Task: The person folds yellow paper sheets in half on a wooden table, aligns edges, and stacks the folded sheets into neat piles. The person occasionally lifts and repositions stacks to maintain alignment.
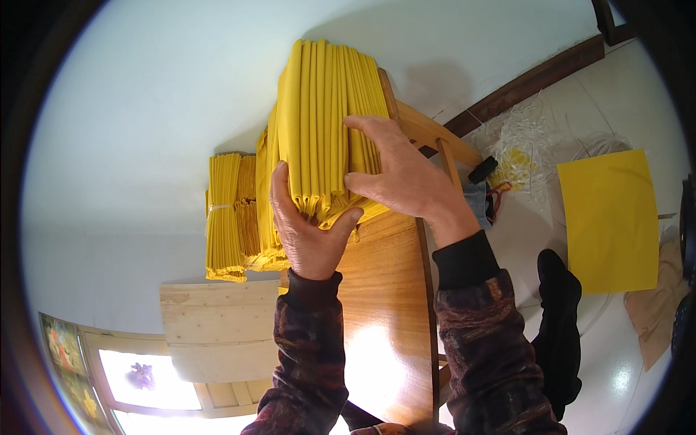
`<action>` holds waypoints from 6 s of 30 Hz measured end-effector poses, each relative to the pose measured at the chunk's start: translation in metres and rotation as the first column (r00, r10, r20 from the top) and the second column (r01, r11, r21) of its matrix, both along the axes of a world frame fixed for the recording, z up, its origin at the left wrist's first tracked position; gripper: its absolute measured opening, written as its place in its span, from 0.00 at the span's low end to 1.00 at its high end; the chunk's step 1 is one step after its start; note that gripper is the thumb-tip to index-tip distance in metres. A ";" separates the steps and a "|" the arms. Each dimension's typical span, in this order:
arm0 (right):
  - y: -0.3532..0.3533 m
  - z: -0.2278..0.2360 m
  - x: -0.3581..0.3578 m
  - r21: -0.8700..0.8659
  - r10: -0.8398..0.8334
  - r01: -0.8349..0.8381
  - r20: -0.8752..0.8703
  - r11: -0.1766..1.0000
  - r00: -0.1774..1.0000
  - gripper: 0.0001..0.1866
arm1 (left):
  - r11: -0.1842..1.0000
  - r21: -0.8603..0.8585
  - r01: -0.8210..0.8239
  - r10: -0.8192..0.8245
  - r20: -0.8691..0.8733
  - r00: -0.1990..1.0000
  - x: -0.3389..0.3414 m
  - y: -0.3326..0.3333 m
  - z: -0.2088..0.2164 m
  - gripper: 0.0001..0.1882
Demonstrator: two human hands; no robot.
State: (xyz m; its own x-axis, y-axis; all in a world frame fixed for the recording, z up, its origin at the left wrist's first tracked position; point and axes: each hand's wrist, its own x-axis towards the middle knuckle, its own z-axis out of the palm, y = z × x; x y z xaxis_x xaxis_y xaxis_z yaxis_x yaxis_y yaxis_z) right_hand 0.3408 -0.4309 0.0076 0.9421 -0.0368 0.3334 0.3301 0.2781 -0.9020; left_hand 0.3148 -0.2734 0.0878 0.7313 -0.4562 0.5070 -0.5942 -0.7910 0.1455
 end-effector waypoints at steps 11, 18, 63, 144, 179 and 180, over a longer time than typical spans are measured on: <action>-0.012 -0.018 0.004 0.164 0.130 -0.115 -0.081 0.980 0.988 0.33 | 0.986 -0.139 -0.097 0.088 -0.071 0.994 -0.004 -0.009 -0.004 0.42; -0.008 -0.020 0.002 0.053 0.060 -0.059 -0.015 0.997 0.998 0.33 | 0.985 -0.134 -0.106 0.095 -0.085 0.992 -0.004 -0.010 -0.002 0.42; -0.003 -0.021 0.005 -0.084 0.021 -0.027 -0.066 0.996 0.998 0.40 | 0.987 0.024 -0.161 0.146 0.311 0.939 -0.003 -0.022 -0.020 0.52; -0.011 -0.046 0.007 -0.004 0.098 -0.099 -0.119 0.995 0.988 0.42 | 0.968 0.080 -0.238 0.180 0.439 0.880 -0.007 -0.026 -0.038 0.53; -0.012 -0.054 0.007 0.006 0.140 -0.140 -0.057 0.990 0.988 0.41 | 0.945 0.160 -0.286 0.164 0.525 0.835 -0.004 -0.022 -0.048 0.56; -0.011 -0.054 0.008 -0.007 0.129 -0.130 -0.049 0.992 0.990 0.41 | 0.943 0.161 -0.290 0.167 0.526 0.834 -0.004 -0.022 -0.048 0.56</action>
